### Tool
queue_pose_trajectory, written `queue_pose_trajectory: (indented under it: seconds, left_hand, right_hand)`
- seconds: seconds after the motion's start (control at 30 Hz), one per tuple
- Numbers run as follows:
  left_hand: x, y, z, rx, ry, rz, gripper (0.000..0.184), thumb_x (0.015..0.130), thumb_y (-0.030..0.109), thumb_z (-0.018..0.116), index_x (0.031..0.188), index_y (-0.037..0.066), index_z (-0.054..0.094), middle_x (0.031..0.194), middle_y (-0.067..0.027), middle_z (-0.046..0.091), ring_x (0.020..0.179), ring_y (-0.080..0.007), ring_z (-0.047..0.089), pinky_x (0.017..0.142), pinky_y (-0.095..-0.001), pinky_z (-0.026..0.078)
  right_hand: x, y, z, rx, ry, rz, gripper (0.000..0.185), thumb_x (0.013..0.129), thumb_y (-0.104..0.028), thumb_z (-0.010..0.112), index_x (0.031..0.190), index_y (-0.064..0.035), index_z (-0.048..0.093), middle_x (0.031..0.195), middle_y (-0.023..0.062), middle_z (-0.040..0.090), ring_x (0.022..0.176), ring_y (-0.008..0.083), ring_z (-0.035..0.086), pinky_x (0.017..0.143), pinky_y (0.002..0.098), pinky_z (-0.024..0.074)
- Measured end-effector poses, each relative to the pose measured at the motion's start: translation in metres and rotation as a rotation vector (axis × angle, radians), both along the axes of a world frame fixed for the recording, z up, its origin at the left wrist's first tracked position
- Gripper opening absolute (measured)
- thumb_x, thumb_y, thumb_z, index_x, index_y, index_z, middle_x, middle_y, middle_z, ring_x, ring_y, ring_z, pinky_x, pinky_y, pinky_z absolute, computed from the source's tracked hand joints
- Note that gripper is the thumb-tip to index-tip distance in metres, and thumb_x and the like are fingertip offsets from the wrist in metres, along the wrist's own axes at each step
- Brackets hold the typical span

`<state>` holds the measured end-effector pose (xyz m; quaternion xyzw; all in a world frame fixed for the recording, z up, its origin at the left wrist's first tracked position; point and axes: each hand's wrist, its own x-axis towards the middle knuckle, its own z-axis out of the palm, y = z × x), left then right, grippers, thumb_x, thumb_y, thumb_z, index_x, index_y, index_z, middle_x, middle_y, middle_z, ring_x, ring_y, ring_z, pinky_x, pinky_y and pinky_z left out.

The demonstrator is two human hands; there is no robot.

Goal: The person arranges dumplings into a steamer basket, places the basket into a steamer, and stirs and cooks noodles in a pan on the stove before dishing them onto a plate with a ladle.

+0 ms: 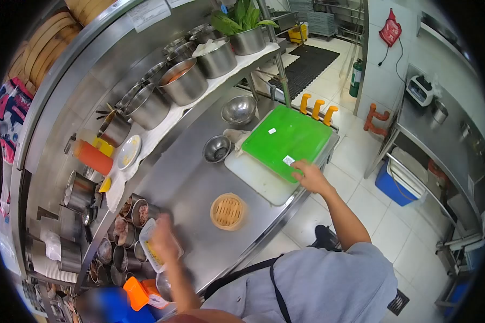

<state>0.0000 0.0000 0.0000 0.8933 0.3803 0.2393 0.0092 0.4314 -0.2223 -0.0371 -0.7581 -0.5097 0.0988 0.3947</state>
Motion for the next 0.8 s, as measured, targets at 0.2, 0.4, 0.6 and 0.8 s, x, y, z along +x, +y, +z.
queue_pose_trajectory:
  seconds: [0.2, 0.4, 0.6, 0.8]
  left_hand:
    - [0.103, -0.080, -0.103, -0.118, 0.274, 0.077, 0.067, 0.095, 0.051, 0.050, 0.143, 0.003, 0.048, 0.151, -0.0206, 0.042, 0.143, -0.0346, 0.036, 0.112, -0.0701, 0.018]
    - [0.157, -0.068, -0.047, -0.188, 0.427, 0.280, 0.064, 0.097, 0.053, 0.049, 0.135, 0.002, 0.057, 0.147, -0.0235, 0.046, 0.139, -0.0360, 0.041, 0.110, -0.0685, 0.024]
    - [0.288, -0.104, -0.083, -0.596, -0.323, 0.052, 0.035, 0.089, 0.024, 0.070, 0.105, -0.007, 0.067, 0.090, -0.0212, 0.069, 0.081, -0.0296, 0.067, 0.076, -0.0370, 0.052]
    - [0.341, -0.129, -0.076, -0.785, -0.383, 0.261, 0.037, 0.083, 0.019, 0.077, 0.103, -0.010, 0.065, 0.079, -0.0106, 0.065, 0.072, -0.0167, 0.062, 0.066, -0.0315, 0.052]
  right_hand:
    - [0.100, 0.000, 0.002, 0.042, -0.142, -0.147, 0.034, 0.089, -0.020, 0.066, 0.119, -0.0026, 0.065, 0.119, 0.0217, 0.064, 0.109, 0.0383, 0.061, 0.096, 0.0442, 0.0477]
    - [0.201, 0.008, -0.016, 0.067, -0.194, -0.330, 0.038, 0.089, -0.028, 0.066, 0.114, 0.0007, 0.065, 0.119, 0.0244, 0.064, 0.110, 0.0399, 0.061, 0.096, 0.0440, 0.0488]
    - [0.238, 0.026, -0.016, -0.419, -0.161, -0.197, 0.040, 0.083, -0.029, 0.072, 0.101, 0.0065, 0.065, 0.104, 0.0316, 0.065, 0.101, 0.0444, 0.064, 0.086, 0.0494, 0.0516]
    - [0.244, 0.029, -0.029, -0.405, -0.156, -0.210, 0.044, 0.079, -0.031, 0.076, 0.095, 0.0085, 0.065, 0.094, 0.0320, 0.067, 0.092, 0.0476, 0.065, 0.083, 0.0515, 0.0516]
